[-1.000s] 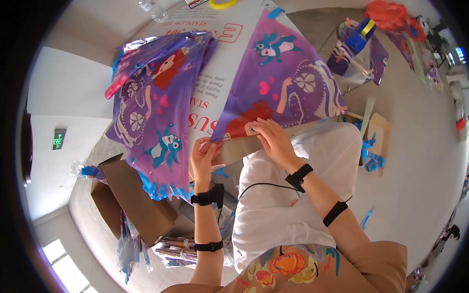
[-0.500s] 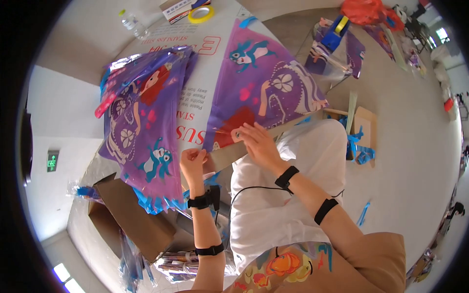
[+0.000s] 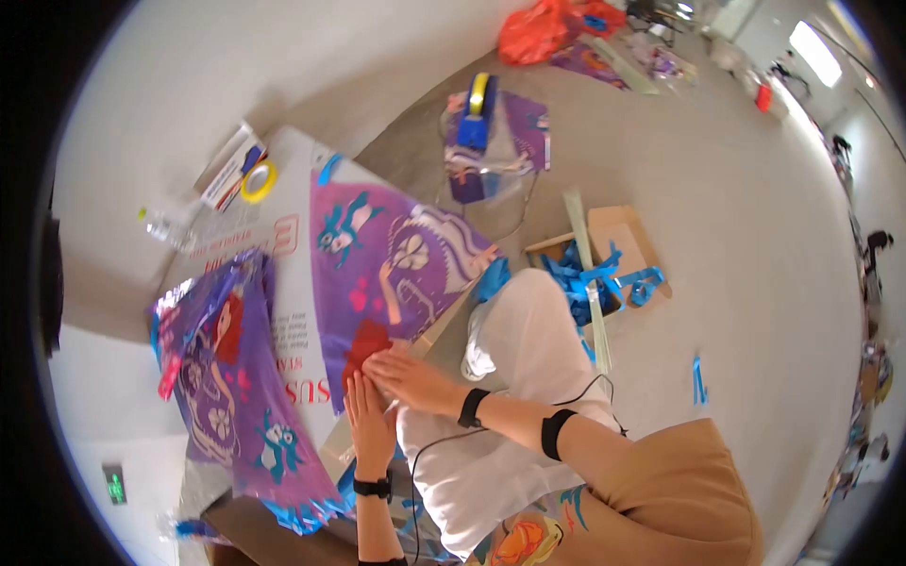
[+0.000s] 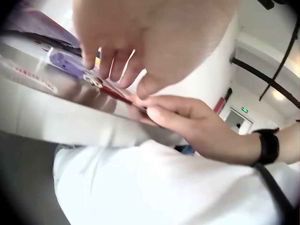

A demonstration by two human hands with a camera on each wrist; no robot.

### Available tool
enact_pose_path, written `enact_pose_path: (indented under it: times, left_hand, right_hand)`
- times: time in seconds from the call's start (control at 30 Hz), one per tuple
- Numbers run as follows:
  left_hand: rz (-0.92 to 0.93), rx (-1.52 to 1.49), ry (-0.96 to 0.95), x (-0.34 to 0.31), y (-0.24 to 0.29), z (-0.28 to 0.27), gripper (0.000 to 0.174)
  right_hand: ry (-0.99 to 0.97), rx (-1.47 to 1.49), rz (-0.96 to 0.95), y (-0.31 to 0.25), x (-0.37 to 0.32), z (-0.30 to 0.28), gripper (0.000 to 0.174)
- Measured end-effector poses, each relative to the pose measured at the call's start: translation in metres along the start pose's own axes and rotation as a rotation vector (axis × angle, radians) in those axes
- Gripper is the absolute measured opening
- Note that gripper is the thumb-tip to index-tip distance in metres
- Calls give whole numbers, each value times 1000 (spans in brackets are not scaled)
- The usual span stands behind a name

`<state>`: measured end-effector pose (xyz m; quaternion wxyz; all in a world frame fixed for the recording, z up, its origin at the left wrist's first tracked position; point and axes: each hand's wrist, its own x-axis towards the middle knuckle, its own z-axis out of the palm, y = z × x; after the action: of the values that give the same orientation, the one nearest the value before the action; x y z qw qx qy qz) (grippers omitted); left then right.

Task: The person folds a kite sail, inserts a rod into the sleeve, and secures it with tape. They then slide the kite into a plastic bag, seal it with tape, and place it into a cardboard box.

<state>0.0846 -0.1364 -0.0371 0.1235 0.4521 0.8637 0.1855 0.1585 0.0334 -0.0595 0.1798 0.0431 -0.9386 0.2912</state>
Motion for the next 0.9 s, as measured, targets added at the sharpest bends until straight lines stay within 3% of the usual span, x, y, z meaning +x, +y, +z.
enact_pose_path:
  times: [0.17, 0.27, 0.37, 0.5, 0.63, 0.77, 0.9]
  left_hand:
    - [-26, 192, -136, -3, 2, -3, 90]
    - [-81, 293, -103, -6, 2, 3, 87]
    - [16, 331, 83, -9, -21, 22, 82]
    - [-98, 412, -31, -7, 5, 4, 79]
    - [-65, 356, 7, -7, 3, 6, 76]
    - [-171, 361, -67, -4, 16, -3, 77]
    - [-112, 493, -3, -10, -16, 23, 84]
  right_hand:
    - [-55, 174, 68, 7, -4, -3, 42]
    - [6, -95, 62, 23, -14, -4, 43]
    - [-1, -56, 77, 41, -24, -5, 48]
    - [-15, -107, 102, 48, -27, -23, 53]
    - [17, -38, 125, 59, -30, -23, 54]
    - [3, -24, 152, 58, -29, -23, 54]
    - [16, 24, 144, 63, -30, -41, 57]
